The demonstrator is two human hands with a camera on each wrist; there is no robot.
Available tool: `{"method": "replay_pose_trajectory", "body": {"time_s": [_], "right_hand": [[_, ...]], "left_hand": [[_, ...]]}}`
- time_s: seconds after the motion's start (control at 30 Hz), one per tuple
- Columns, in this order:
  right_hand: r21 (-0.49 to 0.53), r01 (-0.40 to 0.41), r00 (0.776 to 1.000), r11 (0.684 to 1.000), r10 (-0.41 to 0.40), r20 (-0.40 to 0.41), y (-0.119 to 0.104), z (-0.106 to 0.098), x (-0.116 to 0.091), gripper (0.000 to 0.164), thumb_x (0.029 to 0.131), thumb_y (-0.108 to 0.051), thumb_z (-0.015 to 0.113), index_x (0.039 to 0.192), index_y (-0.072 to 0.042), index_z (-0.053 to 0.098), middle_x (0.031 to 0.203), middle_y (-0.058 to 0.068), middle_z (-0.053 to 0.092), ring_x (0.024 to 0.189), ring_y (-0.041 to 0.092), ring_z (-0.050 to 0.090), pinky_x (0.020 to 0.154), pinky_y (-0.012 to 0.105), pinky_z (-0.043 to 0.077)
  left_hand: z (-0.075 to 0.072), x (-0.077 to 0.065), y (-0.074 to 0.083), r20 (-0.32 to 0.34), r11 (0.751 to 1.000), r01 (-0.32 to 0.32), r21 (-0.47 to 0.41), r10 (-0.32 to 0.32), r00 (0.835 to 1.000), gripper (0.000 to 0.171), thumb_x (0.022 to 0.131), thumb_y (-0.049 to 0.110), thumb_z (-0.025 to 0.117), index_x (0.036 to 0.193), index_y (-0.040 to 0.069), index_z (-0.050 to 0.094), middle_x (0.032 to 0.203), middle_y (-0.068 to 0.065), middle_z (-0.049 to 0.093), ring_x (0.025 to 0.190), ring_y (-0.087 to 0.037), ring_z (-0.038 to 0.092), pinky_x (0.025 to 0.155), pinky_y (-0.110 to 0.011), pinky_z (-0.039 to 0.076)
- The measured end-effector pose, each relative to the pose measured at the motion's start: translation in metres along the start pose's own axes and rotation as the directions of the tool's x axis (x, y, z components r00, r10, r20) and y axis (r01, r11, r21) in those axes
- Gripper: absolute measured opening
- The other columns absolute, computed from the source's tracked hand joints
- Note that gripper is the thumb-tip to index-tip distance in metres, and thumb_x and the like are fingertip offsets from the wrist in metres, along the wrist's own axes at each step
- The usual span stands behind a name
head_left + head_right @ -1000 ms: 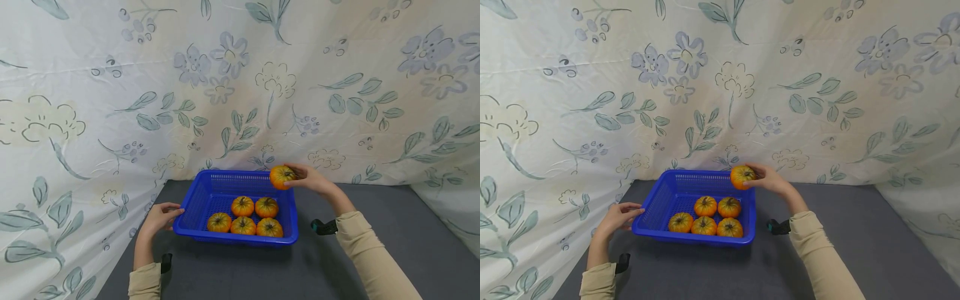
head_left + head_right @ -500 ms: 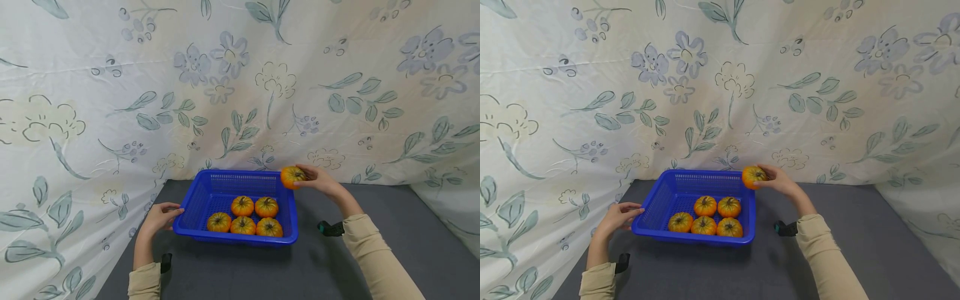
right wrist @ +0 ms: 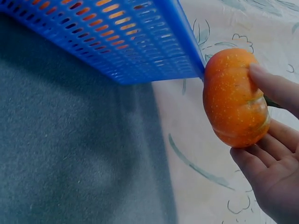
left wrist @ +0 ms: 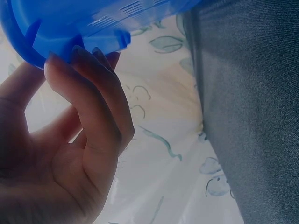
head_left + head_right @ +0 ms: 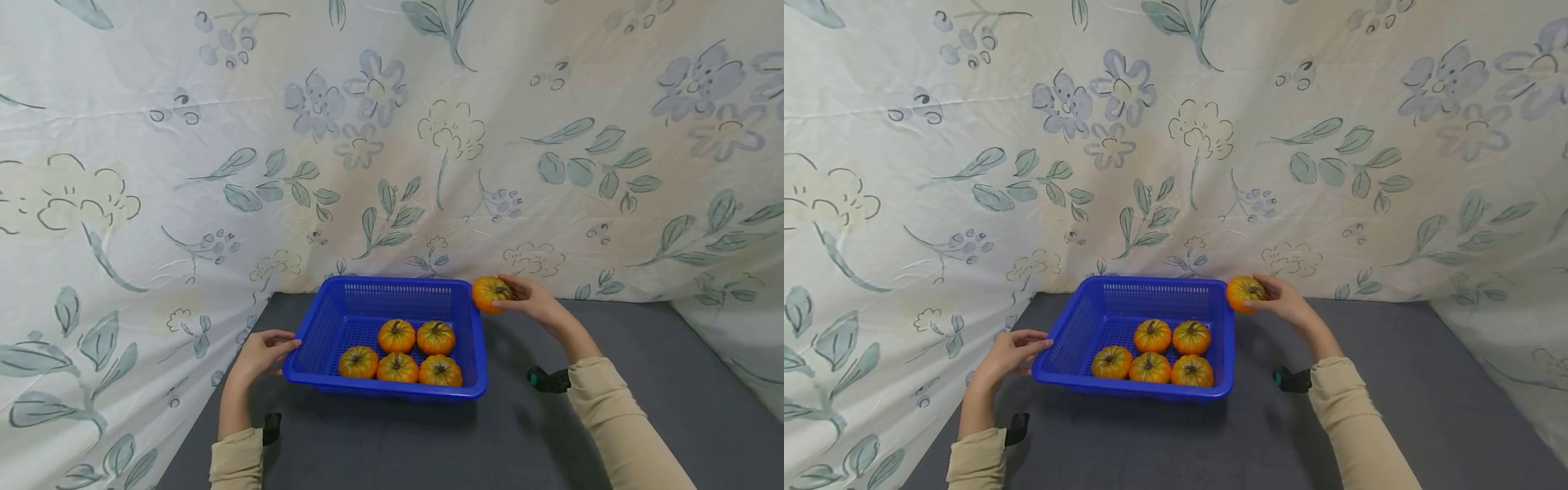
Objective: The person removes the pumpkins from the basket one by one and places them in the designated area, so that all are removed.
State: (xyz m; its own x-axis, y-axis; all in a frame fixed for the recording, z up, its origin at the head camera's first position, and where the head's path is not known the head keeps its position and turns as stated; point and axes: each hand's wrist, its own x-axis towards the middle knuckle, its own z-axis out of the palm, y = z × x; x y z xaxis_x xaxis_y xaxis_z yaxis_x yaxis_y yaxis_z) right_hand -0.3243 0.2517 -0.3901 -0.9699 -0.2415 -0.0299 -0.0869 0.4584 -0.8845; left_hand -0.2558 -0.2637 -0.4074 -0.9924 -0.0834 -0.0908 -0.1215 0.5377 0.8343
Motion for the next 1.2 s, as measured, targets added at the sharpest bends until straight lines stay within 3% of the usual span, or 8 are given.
{"method": "replay_pose_trajectory", "body": {"time_s": [0.33, 0.63, 0.87, 1.2], "right_hand": [[-0.014, 0.0, 1.0, 1.0, 0.0, -0.009, 0.011, 0.0, -0.007, 0.084, 0.091, -0.027, 0.069, 0.154, 0.002, 0.02, 0.159, 0.028, 0.02, 0.146, 0.048, 0.018, 0.115, 0.063, 0.025], [-0.008, -0.009, 1.0, 1.0, 0.009, -0.01, 0.026, 0.002, -0.006, 0.081, 0.092, -0.025, 0.069, 0.153, 0.001, 0.022, 0.157, 0.03, 0.023, 0.144, 0.048, 0.023, 0.114, 0.062, 0.029], [-0.05, -0.063, 0.998, 0.997, 0.062, -0.022, 0.038, 0.004, -0.008, 0.083, 0.091, -0.029, 0.069, 0.154, -0.002, 0.023, 0.157, 0.029, 0.024, 0.145, 0.046, 0.025, 0.114, 0.061, 0.03], [-0.082, -0.12, 0.993, 0.989, 0.119, -0.018, 0.048, 0.008, -0.009, 0.082, 0.091, -0.027, 0.069, 0.152, 0.004, 0.024, 0.155, 0.032, 0.024, 0.143, 0.048, 0.027, 0.114, 0.06, 0.031]], "left_hand": [[0.0, -0.001, 0.0, 0.0, 1.0, 0.001, 0.01, -0.001, 1.0, 0.045, 0.091, 0.026, 0.069, 0.122, -0.006, 0.062, 0.104, -0.022, 0.07, 0.078, -0.017, 0.068, 0.061, -0.034, 0.061], [0.0, -0.002, -0.001, 0.0, 1.0, -0.007, -0.004, 0.007, 1.0, 0.045, 0.091, 0.025, 0.069, 0.122, -0.006, 0.062, 0.102, -0.022, 0.071, 0.075, -0.016, 0.067, 0.061, -0.034, 0.061], [0.0, -0.002, 0.0, 0.0, 1.0, -0.005, 0.003, 0.005, 1.0, 0.046, 0.091, 0.027, 0.069, 0.122, -0.006, 0.061, 0.102, -0.022, 0.07, 0.075, -0.016, 0.067, 0.06, -0.033, 0.061], [0.0, 0.0, 0.0, 0.002, 1.0, 0.003, -0.003, -0.003, 1.0, 0.046, 0.091, 0.026, 0.069, 0.122, -0.006, 0.061, 0.103, -0.023, 0.07, 0.076, -0.016, 0.067, 0.062, -0.034, 0.061]]}}
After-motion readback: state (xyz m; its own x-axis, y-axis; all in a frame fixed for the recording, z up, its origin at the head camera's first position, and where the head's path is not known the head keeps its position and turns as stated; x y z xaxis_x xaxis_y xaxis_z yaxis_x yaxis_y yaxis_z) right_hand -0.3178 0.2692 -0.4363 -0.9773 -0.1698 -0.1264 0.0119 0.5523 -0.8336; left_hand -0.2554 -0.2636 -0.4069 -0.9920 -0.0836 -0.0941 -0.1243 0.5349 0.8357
